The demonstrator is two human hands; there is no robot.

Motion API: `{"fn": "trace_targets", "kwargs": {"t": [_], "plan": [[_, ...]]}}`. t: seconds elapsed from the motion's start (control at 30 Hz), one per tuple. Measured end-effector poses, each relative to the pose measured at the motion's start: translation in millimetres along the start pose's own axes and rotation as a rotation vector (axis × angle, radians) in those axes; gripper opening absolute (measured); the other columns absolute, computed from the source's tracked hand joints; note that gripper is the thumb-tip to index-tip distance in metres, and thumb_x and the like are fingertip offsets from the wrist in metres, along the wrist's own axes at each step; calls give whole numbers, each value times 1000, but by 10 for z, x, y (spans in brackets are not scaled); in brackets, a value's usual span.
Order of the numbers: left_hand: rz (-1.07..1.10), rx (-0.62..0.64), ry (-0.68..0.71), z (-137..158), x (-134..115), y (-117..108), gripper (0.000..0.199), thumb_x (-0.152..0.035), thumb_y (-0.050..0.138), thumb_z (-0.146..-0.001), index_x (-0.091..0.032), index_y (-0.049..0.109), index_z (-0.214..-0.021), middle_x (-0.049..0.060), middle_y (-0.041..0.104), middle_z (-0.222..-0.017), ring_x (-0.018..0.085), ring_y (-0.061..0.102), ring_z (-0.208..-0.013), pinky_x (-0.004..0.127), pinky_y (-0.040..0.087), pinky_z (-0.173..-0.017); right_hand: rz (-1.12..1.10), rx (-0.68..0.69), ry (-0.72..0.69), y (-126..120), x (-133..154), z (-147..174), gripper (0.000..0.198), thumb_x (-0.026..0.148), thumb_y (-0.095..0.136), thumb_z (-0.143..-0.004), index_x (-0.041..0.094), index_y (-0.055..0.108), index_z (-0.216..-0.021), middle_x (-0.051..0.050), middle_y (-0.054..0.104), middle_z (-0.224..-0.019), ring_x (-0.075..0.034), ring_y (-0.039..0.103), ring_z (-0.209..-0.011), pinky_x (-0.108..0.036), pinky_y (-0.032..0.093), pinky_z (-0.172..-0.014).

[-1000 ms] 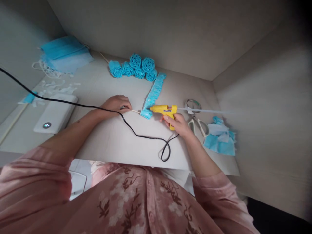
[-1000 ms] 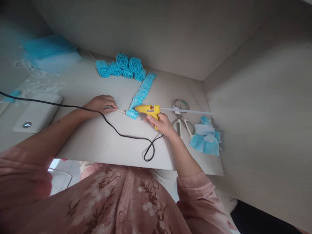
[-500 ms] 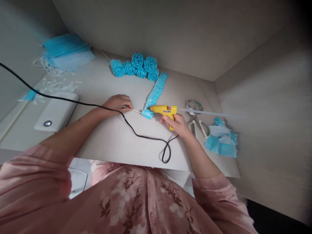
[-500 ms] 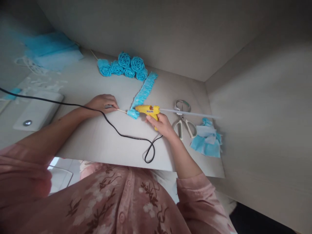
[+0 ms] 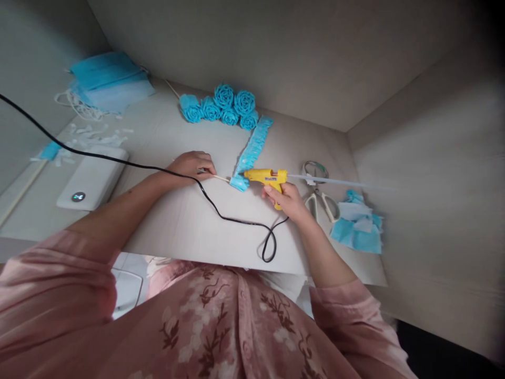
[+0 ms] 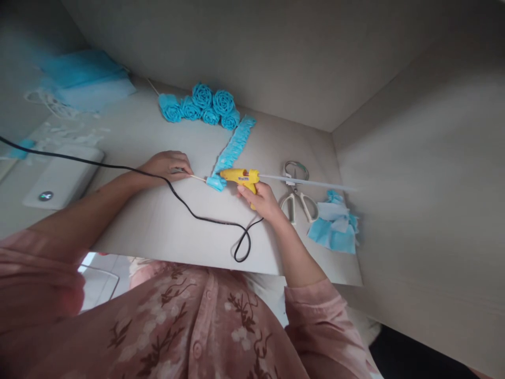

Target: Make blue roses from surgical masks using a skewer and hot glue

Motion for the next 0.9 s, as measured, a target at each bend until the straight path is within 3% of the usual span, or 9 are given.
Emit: {"fn": "trace_targets", "kwargs": {"t": [0.5, 0.9], "plan": [[-5, 8, 3, -9, 24, 7, 27, -38, 54, -94, -21, 76, -88, 6, 75, -94, 19, 66, -90, 29, 48, -85, 14, -4, -22, -28, 18, 9, 62, 80, 65, -80, 18, 67, -72, 1, 52, -58, -12, 44, -53, -27, 33, -52], [15, 6, 8, 7, -32, -18, 31, -37, 52, -97, -17, 76, -90, 7, 72, -94, 18, 65, -90, 30, 47, -86, 27, 10, -28, -24, -1, 8, 52, 69, 64, -86, 19, 65, -72, 1, 52, -60, -12, 46, -56, -29, 34, -55]]}}
Point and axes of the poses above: each hand's wrist, its own z-axis away from the middle knuckle, its own y-axis out of the palm, x = y × z, the point moved 8 cm from there along -z, towards the middle knuckle
